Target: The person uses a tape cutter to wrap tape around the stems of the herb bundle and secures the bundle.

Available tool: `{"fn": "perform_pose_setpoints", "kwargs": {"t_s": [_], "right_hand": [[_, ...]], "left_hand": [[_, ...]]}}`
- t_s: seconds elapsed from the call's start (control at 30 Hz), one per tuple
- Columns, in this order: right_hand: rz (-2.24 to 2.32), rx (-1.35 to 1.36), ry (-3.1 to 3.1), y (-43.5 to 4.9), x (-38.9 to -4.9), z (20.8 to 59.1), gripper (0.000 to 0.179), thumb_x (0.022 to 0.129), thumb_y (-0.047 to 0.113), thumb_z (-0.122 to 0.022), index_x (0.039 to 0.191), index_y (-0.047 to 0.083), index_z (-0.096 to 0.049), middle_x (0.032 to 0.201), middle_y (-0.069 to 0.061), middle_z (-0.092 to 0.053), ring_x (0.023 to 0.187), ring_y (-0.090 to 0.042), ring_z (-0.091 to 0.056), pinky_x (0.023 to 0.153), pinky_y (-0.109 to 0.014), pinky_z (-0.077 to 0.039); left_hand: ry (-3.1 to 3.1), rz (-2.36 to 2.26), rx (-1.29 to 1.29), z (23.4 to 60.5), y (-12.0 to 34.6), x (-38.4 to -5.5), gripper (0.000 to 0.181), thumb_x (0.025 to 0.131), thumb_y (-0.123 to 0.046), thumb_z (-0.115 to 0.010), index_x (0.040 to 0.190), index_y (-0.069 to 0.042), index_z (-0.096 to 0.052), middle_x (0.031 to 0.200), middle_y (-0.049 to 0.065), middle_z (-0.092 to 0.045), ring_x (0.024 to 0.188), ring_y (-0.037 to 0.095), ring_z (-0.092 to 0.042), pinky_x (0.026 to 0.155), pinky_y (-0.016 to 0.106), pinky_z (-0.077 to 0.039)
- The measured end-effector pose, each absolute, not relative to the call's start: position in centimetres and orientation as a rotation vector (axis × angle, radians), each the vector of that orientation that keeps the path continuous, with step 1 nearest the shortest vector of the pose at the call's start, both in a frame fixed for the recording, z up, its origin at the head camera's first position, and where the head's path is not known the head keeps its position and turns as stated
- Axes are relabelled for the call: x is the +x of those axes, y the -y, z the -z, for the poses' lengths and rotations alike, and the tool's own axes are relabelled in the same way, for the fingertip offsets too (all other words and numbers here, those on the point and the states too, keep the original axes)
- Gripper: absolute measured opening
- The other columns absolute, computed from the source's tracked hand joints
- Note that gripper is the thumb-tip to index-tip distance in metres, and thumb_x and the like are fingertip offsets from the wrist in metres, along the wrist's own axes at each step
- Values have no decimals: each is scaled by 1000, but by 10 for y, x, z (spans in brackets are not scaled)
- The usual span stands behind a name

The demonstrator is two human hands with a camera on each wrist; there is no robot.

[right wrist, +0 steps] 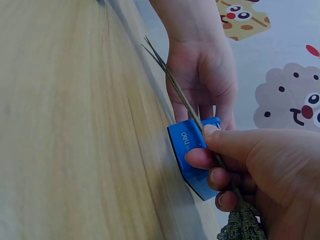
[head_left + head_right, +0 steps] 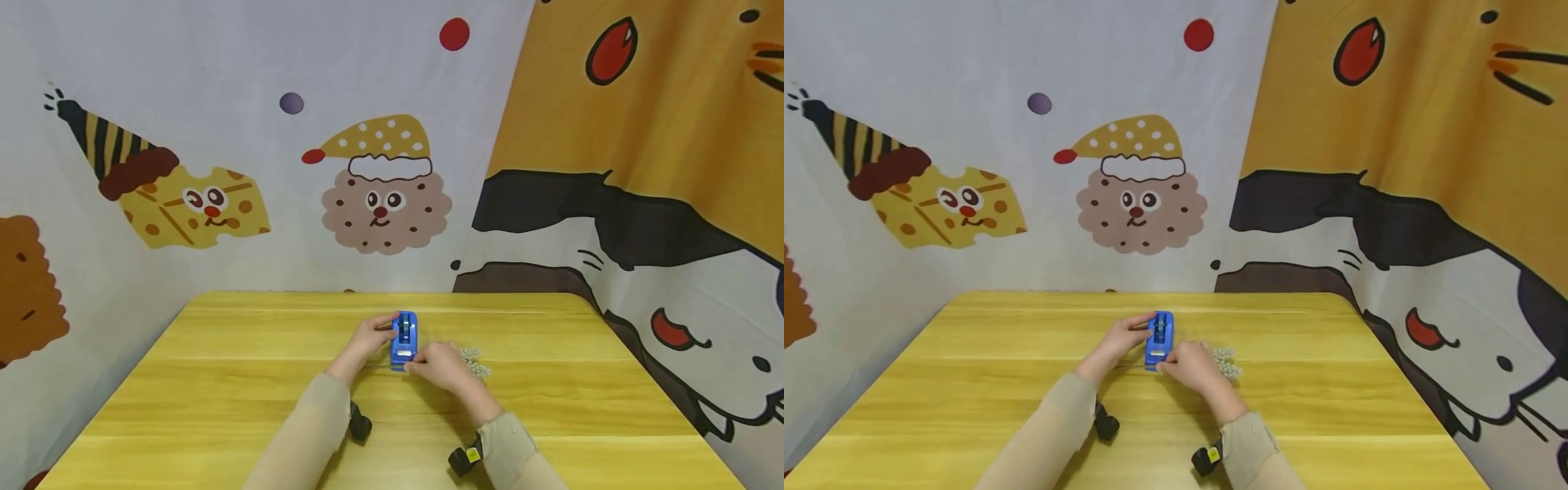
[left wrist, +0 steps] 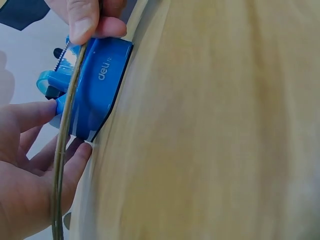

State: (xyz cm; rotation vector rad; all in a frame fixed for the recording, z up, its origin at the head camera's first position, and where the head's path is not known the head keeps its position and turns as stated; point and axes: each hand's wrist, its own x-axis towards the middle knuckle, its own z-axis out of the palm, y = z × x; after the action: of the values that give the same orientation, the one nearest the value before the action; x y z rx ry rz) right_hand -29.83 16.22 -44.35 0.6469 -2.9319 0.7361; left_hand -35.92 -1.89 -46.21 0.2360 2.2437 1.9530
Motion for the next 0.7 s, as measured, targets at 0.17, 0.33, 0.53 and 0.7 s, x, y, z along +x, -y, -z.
{"fn": "perform_pose_setpoints", "kwargs": {"t_s": [0.17, 0.33, 0.53, 0.7], "right_hand": [[-722, 619, 2938, -161, -298, 445, 20, 86, 33, -72, 74, 18, -77, 56, 13, -61, 47, -9, -40, 71, -35, -31], [-699, 598, 2925, -161, -297, 446, 19, 85, 32, -73, 73, 18, -78, 55, 14, -59, 47, -9, -38, 68, -34, -31], [-693, 578, 2930, -161, -297, 447, 20, 85, 32, -73, 72, 19, -78, 53, 15, -57, 47, -9, -37, 68, -34, -32], [-723, 573, 2941, -161, -298, 447, 20, 85, 33, -73, 71, 18, -77, 53, 14, -58, 49, -9, -38, 70, -35, -31]], "left_hand": [[-2227, -1970, 233, 463, 20, -360, 41, 93, -2, -61, 133, -13, -60, 140, 17, -51, 123, 35, -52, 102, 47, -41], [-2234, -1961, 234, 464, 19, -361, 41, 93, -3, -62, 132, -13, -61, 140, 16, -51, 122, 35, -52, 101, 47, -42], [-2221, -1971, 241, 465, 19, -362, 41, 92, -3, -62, 132, -13, -61, 139, 16, -52, 122, 34, -53, 101, 46, -42], [-2215, -1978, 250, 464, 20, -361, 41, 92, -3, -62, 132, -12, -60, 139, 17, -51, 123, 35, -52, 101, 46, -42]]}}
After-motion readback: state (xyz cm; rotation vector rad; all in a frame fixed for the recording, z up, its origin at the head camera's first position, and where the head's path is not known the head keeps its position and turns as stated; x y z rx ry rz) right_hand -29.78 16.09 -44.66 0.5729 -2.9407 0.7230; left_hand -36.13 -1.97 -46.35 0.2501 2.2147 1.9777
